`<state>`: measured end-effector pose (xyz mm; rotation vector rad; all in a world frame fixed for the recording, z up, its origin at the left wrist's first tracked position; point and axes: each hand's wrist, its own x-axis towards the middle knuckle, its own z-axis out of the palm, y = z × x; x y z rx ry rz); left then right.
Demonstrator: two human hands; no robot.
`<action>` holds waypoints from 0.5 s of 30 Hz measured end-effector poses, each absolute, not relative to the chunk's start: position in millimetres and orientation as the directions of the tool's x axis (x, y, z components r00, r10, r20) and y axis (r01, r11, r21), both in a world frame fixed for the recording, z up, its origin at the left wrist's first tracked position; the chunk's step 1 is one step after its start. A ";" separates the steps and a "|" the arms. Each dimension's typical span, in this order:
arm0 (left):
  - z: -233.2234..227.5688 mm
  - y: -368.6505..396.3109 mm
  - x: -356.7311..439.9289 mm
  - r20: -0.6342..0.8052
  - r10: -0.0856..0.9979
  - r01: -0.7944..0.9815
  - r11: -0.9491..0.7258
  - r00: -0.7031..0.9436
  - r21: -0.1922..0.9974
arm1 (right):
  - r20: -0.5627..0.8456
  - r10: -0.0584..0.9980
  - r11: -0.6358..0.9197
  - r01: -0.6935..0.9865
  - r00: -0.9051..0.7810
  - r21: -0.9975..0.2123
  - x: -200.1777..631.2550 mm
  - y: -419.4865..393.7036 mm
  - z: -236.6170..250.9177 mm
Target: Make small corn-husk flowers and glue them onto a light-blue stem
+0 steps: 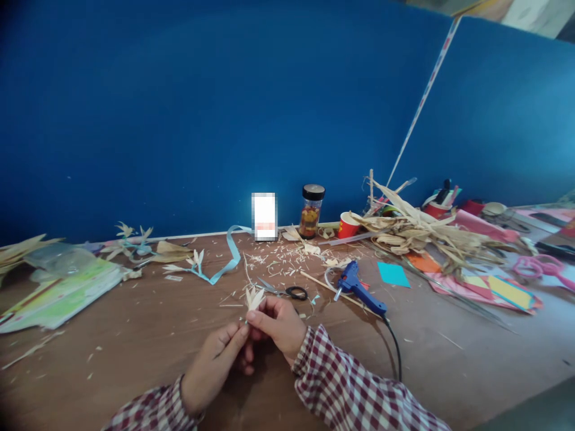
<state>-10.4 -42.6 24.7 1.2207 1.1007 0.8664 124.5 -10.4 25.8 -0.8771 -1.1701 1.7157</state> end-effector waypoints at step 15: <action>24.3 -43.8 -9.9 -0.189 0.964 -0.007 0.194 0.185 0.981 | -0.089 0.955 -0.148 -0.193 -0.285 -0.970 126.7 -5.5 24.4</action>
